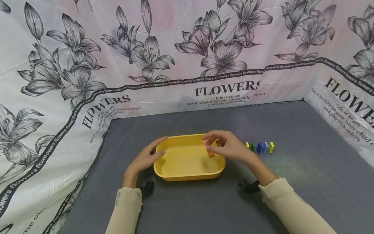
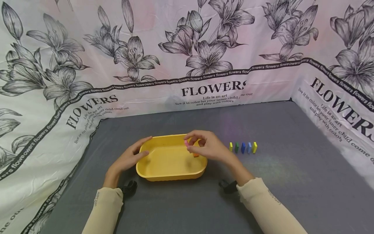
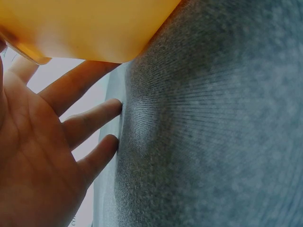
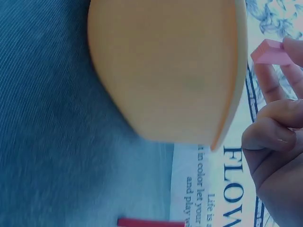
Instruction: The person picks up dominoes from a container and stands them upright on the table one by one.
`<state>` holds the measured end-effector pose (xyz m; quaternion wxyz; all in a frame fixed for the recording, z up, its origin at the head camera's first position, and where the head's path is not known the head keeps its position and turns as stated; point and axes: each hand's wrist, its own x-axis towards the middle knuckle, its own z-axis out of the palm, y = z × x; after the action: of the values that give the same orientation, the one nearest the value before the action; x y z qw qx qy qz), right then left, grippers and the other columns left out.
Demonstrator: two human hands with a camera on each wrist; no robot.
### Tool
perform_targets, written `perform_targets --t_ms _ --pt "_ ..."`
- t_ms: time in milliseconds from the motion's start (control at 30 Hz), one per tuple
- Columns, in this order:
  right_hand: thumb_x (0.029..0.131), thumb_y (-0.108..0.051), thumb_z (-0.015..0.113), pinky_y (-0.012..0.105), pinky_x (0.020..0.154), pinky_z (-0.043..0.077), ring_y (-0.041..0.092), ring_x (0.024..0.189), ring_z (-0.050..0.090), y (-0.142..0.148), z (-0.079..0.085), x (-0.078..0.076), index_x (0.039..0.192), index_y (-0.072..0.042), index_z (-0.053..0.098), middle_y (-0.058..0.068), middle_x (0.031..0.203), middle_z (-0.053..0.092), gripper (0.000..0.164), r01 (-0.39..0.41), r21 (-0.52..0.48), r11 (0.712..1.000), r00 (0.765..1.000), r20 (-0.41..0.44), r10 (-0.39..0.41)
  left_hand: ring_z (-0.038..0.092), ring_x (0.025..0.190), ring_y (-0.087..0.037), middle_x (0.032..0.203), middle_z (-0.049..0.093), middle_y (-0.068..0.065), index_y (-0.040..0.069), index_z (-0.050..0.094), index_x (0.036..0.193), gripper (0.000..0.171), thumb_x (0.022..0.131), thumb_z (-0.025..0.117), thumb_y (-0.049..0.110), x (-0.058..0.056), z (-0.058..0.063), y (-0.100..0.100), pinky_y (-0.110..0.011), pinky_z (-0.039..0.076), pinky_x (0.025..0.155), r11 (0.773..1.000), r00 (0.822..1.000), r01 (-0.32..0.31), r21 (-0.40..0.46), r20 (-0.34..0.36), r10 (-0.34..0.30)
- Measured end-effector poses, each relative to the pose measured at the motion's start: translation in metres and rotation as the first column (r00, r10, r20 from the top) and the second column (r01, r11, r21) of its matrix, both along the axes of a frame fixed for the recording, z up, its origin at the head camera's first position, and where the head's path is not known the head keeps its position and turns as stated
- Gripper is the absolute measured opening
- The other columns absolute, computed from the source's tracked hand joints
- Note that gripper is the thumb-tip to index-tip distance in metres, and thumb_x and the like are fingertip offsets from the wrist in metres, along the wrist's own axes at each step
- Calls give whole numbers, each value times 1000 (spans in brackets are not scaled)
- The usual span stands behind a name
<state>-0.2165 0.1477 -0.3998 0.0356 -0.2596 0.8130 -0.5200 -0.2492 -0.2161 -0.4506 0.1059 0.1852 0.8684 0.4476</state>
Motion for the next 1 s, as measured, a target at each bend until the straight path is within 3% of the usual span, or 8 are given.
perform_targets --t_ms 200,367,467,533,633,800,1000 --pt "93 -17 75 24 54 41 15 58 49 18 1 2 121 -17 70 9 102 72 29 38 -3 999 999 20 -38 38 149 -37 167 33 -7 25 38 159 60 103 61 24 3 4 3 -62 28 121 1000 999 -7 -2 32 7" --pt "93 -16 74 32 53 51 25 67 62 36 3 3 123 -17 69 19 111 71 30 66 -15 998 996 55 -65 39 147 -40 166 34 -13 15 38 158 60 103 60 20 14 27 9 -62 30 121 1000 999 3 -16 52 -2" --pt "94 -17 74 35 50 51 25 71 68 48 4 4 125 -17 67 20 112 71 32 88 -13 996 994 58 -87 40 147 -40 165 35 -14 13 38 158 59 103 59 20 18 36 12 -61 30 121 999 999 9 -31 53 -7" --pt "94 -17 74 34 50 50 22 72 69 57 5 5 126 -16 67 17 110 71 33 106 -12 994 993 51 -105 40 147 -40 165 35 -13 13 38 158 59 103 59 20 17 34 11 -61 30 121 1000 998 8 -27 56 -6" --pt "95 -18 73 32 52 50 19 73 69 70 7 6 127 -17 67 11 108 72 33 142 0 990 989 32 -142 39 147 -39 166 34 -12 16 38 158 60 103 60 21 11 23 8 -61 30 121 1000 999 5 -10 54 -4" --pt "96 -18 71 31 69 58 18 81 71 94 8 10 130 -14 65 1 108 71 34 193 3 981 981 0 -193 39 148 -37 166 33 -7 25 37 159 60 103 60 25 2 2 3 -62 29 122 1000 1000 1 4 27 -1" --pt "98 -18 69 23 79 59 14 93 73 117 11 17 132 -13 63 -8 108 70 34 259 -8 966 966 -10 -259 39 149 -34 165 36 -3 31 40 157 59 102 61 29 1 -1 1 -62 30 121 1000 1000 -4 -2 15 4"
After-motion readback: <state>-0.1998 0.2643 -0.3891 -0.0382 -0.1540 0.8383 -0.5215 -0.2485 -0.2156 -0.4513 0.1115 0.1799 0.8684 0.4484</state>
